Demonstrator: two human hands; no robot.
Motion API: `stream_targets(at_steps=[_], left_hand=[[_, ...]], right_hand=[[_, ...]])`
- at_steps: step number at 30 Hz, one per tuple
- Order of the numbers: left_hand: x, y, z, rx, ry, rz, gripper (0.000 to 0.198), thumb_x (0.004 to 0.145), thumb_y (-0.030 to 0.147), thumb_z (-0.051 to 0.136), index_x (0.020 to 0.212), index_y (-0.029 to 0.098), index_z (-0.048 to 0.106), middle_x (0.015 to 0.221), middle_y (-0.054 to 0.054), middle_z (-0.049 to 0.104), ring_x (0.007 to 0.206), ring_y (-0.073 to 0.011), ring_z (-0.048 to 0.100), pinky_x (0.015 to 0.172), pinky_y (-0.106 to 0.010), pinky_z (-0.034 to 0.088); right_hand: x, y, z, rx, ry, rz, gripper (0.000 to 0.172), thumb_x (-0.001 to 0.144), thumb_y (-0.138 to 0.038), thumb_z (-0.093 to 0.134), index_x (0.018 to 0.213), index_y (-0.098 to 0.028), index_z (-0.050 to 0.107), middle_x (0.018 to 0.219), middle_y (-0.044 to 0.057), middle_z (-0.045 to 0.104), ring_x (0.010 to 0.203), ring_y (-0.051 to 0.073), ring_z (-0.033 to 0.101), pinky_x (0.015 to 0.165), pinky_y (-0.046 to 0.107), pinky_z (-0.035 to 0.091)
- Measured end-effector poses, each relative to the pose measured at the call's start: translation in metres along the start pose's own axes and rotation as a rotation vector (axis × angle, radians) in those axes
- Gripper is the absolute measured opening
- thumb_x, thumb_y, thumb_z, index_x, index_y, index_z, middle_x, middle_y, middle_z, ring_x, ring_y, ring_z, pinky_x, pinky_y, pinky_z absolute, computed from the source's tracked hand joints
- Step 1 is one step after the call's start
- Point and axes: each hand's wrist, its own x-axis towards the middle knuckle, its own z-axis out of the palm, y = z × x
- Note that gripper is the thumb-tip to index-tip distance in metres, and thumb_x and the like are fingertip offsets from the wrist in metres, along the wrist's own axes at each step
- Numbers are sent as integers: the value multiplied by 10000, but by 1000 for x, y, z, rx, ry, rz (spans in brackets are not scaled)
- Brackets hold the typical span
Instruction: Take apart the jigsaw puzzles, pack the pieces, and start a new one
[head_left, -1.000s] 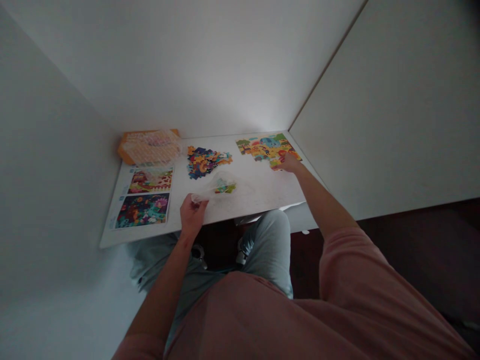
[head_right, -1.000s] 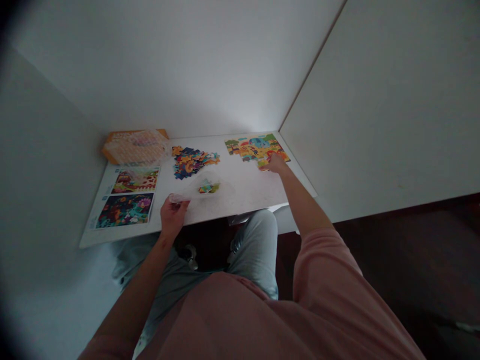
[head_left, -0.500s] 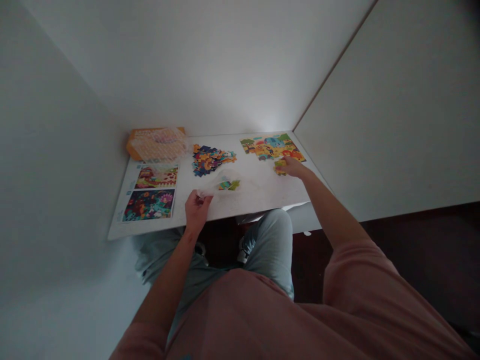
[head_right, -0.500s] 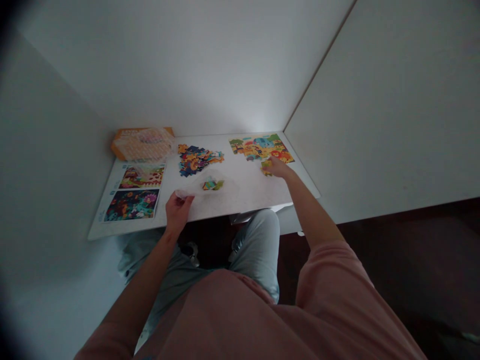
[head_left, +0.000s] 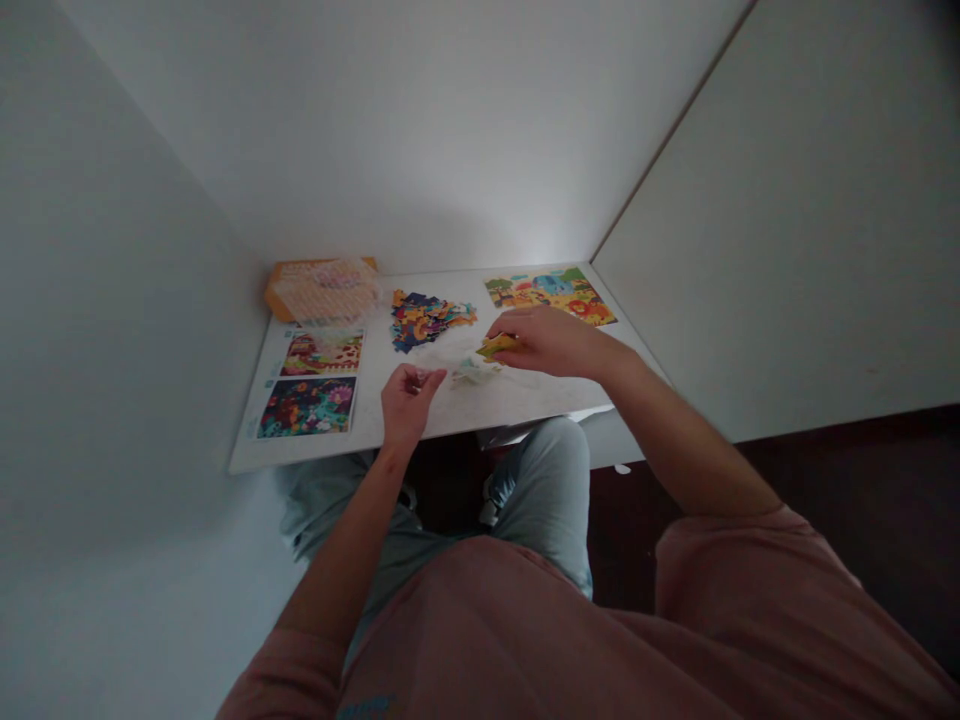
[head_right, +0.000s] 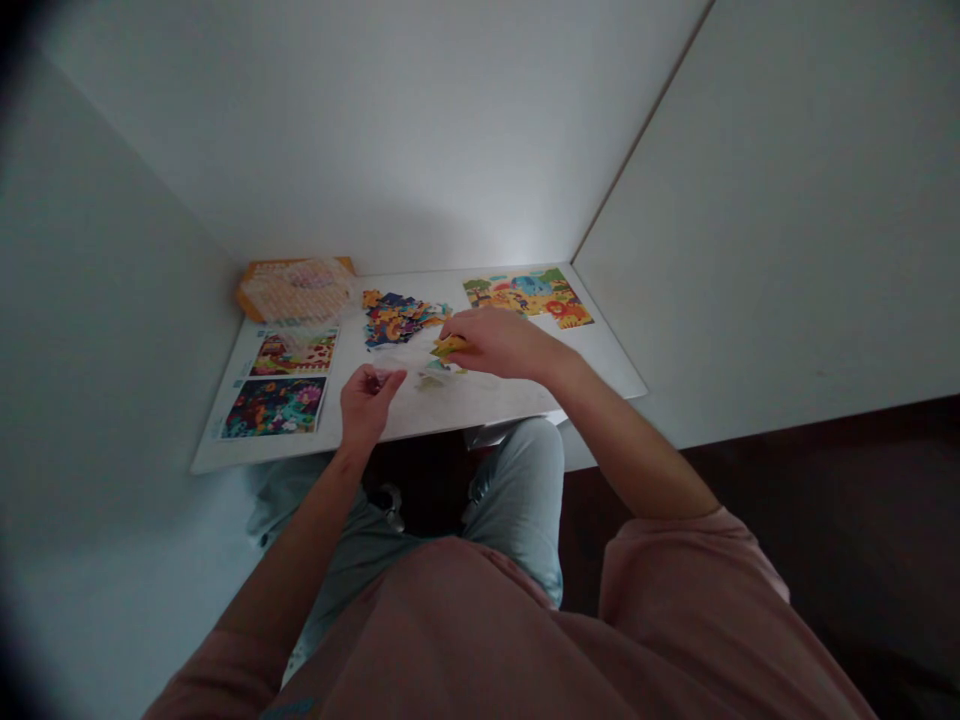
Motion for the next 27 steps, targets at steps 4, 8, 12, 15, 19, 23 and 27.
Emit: stream_targets(at_steps=[4, 8, 12, 15, 19, 23, 27], left_hand=[[-5, 5, -1, -18, -20, 68, 253, 726, 419, 638, 671, 247, 461, 696, 10, 547, 620, -143, 493, 586, -291, 393], [-5, 8, -4, 26, -33, 97, 215, 734, 410, 628, 678, 253, 493, 659, 14, 517, 601, -144, 485, 576, -292, 396], [-2, 11, -9, 85, -15, 129, 190, 754, 392, 611, 673, 254, 508, 671, 6, 510, 639, -155, 486, 623, -301, 419], [0, 14, -12, 105, -21, 129, 170, 767, 380, 602, 692, 254, 516, 704, -1, 527, 664, -160, 494, 658, -307, 434], [-1, 17, -13, 97, -12, 132, 174, 756, 353, 616, 673, 248, 505, 705, 2, 530, 663, -159, 505, 663, -306, 441], [-4, 19, -15, 130, -11, 144, 149, 749, 337, 619, 675, 253, 521, 715, -2, 541, 685, -169, 520, 631, -307, 434], [-8, 22, -22, 232, -4, 191, 122, 755, 356, 621, 835, 275, 576, 828, -34, 572, 764, -193, 546, 555, -306, 414]], right_hand=[[10, -6, 16, -148, -73, -28, 243, 864, -345, 520, 1077, -272, 613, 1001, 50, 654, 912, 260, 587, 761, 384, 440], [8, -6, 21, -214, -25, -53, 590, 732, -441, 692, 1265, -271, 505, 1280, 61, 524, 1108, 324, 482, 914, 460, 392], [4, 5, 19, -305, -5, -38, 608, 684, -425, 738, 1246, -320, 530, 1390, 16, 394, 1211, 370, 366, 990, 524, 328], [3, 17, 22, -338, 6, -16, 440, 769, -303, 663, 1198, -340, 575, 1403, 24, 329, 1168, 316, 434, 945, 462, 399], [5, 28, 34, -259, 13, 79, 300, 920, -367, 433, 1173, -370, 594, 1242, 53, 475, 958, 237, 573, 811, 404, 474], [4, 27, 47, -210, 13, 98, 551, 808, -548, 556, 1311, -341, 469, 1222, 85, 521, 996, 300, 556, 775, 432, 478], [3, 20, 46, -107, 12, 59, 1089, 567, -672, 706, 1444, -249, 219, 1321, 122, 459, 1099, 336, 504, 817, 443, 473]])
